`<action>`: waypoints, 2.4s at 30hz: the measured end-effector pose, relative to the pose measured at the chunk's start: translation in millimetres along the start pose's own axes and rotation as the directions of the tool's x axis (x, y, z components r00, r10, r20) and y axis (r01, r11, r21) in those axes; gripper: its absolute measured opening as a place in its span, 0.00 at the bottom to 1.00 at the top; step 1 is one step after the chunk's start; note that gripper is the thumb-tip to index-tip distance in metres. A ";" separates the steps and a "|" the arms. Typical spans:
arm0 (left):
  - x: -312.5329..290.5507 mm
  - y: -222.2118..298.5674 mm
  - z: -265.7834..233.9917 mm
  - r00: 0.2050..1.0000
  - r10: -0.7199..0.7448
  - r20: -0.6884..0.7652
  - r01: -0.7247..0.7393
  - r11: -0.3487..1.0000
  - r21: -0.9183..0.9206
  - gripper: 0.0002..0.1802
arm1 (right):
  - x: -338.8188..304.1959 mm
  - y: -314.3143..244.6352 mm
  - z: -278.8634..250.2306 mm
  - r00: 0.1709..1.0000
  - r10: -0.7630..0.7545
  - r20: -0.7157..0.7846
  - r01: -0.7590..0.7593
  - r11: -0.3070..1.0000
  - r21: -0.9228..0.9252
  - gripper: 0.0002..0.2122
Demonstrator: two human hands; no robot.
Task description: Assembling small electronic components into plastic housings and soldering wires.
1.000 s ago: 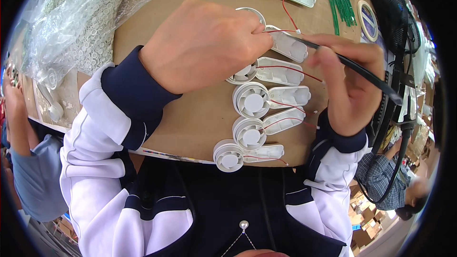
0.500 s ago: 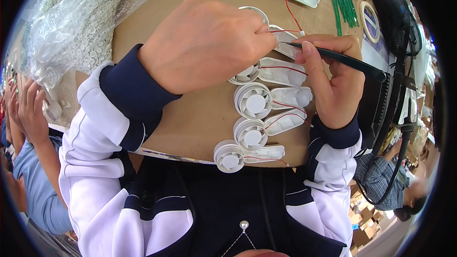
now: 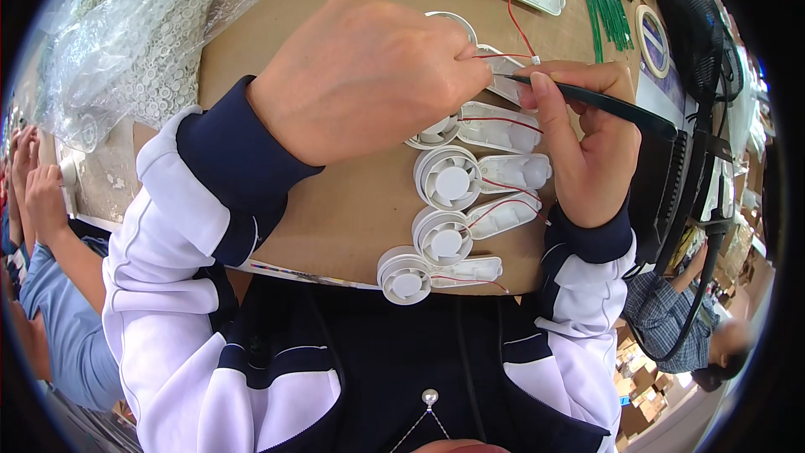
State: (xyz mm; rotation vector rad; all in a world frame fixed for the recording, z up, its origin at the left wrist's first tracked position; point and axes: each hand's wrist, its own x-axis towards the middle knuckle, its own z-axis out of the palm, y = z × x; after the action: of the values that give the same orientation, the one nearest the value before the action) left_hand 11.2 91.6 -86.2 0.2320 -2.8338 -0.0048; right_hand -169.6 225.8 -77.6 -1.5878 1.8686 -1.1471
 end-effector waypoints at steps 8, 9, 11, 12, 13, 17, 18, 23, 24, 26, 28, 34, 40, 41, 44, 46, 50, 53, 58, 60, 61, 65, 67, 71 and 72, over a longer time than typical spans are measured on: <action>0.3 1.6 3.0 1.000 0.003 -0.022 -0.003 1.000 0.001 0.11 | -0.6 -0.1 6.8 0.996 -0.045 -0.077 0.045 0.999 -0.007 0.05; 0.1 1.6 3.0 1.000 -0.001 -0.022 0.001 1.000 0.000 0.11 | -0.5 -1.3 6.5 0.996 -0.046 -0.074 0.045 0.999 -0.007 0.05; 0.8 1.3 2.0 1.000 0.000 -0.014 0.000 1.000 0.000 0.11 | 0.2 -7.3 4.0 1.000 0.000 -0.018 -0.001 0.999 -0.039 0.04; 1.0 0.8 1.6 1.000 0.000 -0.009 0.000 1.000 0.000 0.11 | 0.7 -10.1 3.0 1.000 0.023 0.009 -0.022 0.998 -0.056 0.04; 0.7 0.2 1.5 1.000 0.000 -0.005 0.000 1.000 0.001 0.11 | 1.3 -11.4 2.9 0.998 0.046 0.036 -0.043 0.996 -0.073 0.04; 0.0 -1.1 4.1 0.999 0.003 -0.033 -0.003 1.000 -0.004 0.10 | 2.3 -13.7 9.6 1.000 0.008 -0.004 -0.009 0.999 -0.052 0.04; 0.2 -1.2 3.8 0.999 0.006 -0.042 -0.006 1.000 -0.003 0.10 | 2.7 -14.1 10.2 1.000 -0.006 -0.020 0.005 0.999 -0.043 0.04; 0.9 -0.2 0.3 1.000 0.000 -0.009 0.000 1.000 0.010 0.14 | 4.0 -4.8 1.4 0.999 -0.022 0.026 0.022 1.000 0.021 0.05; 0.6 -0.6 0.2 1.000 0.011 -0.008 -0.011 1.000 0.023 0.14 | 3.3 -4.2 -3.8 0.997 -0.014 -0.074 0.019 0.997 0.080 0.05; 0.9 -2.0 0.5 0.999 0.006 -0.051 -0.008 0.999 -0.045 0.15 | 4.6 -7.1 -15.6 0.982 -0.007 -0.189 0.034 0.989 0.142 0.05; 4.8 -4.1 0.6 0.995 0.003 -0.097 -0.014 0.993 -0.116 0.16 | 8.0 -12.3 -27.0 0.893 0.053 -0.447 0.116 0.933 0.341 0.05; 31.1 -24.5 1.5 0.922 -0.336 -0.193 0.261 0.906 -0.332 0.16 | 11.1 -1.9 -20.6 0.878 0.114 -0.465 0.097 0.908 0.407 0.07; 32.3 -37.2 10.6 0.925 -0.355 -0.139 0.319 0.921 -0.225 0.14 | 13.5 2.2 -16.2 0.899 0.147 -0.412 0.049 0.902 0.428 0.07; 31.3 -36.0 8.4 0.931 -0.352 -0.097 0.317 0.911 -0.264 0.14 | 12.9 1.5 -16.2 0.902 0.147 -0.406 0.044 0.905 0.424 0.07; 32.3 -32.0 2.0 0.941 -0.339 -0.014 0.314 0.887 -0.338 0.14 | 12.2 1.7 -17.1 0.907 0.147 -0.394 0.033 0.909 0.416 0.07; 37.6 -29.4 -7.1 0.889 -0.454 0.059 0.399 0.707 -0.583 0.15 | 11.8 3.2 -17.9 0.907 0.132 -0.399 0.043 0.915 0.400 0.07; 45.9 -37.1 -7.8 0.856 -0.453 0.249 0.299 0.043 -0.953 0.17 | 12.5 3.2 -18.1 0.894 0.117 -0.433 0.076 0.912 0.404 0.07; 48.5 -50.0 -3.1 0.970 -0.165 0.179 -0.123 -0.967 -0.223 0.19 | 14.4 -1.3 -19.0 0.863 0.108 -0.493 0.156 0.873 0.463 0.09; 72.1 5.5 -34.9 0.626 -0.346 0.699 -0.147 -0.933 -0.329 0.20 | 9.6 -2.3 -28.4 0.803 0.122 -0.584 0.184 0.880 0.438 0.09; 67.4 11.8 -34.8 0.660 -0.328 0.676 -0.131 -0.936 -0.327 0.19 | 8.5 -4.7 -28.4 0.806 0.107 -0.582 0.201 0.876 0.439 0.09; 65.3 14.3 -33.3 0.694 -0.307 0.651 -0.112 -0.939 -0.324 0.19 | 8.1 -5.5 -27.9 0.809 0.091 -0.581 0.217 0.872 0.439 0.09; 62.7 17.1 -28.2 0.765 -0.259 0.590 -0.060 -0.940 -0.335 0.19 | 7.5 -7.4 -27.7 0.823 0.039 -0.566 0.248 0.872 0.422 0.09; 63.2 16.4 -25.9 0.788 -0.246 0.565 -0.027 -0.930 -0.367 0.20 | 7.7 -8.0 -28.2 0.841 -0.011 -0.542 0.255 0.890 0.377 0.09; 63.9 16.4 -21.2 0.803 -0.237 0.547 -0.004 -0.920 -0.393 0.20 | 8.1 1.4 -28.7 0.860 -0.106 -0.498 0.270 0.924 0.270 0.09; 64.0 16.8 -20.5 0.807 -0.234 0.543 0.001 -0.918 -0.397 0.20 | 8.5 4.2 -28.8 0.864 -0.143 -0.482 0.279 0.934 0.223 0.09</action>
State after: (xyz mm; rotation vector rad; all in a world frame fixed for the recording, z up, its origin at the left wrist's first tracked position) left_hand -45.8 98.4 -47.5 0.5060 -0.4403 -2.7288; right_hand -196.2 226.7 -63.2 -1.4698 1.7055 -1.9435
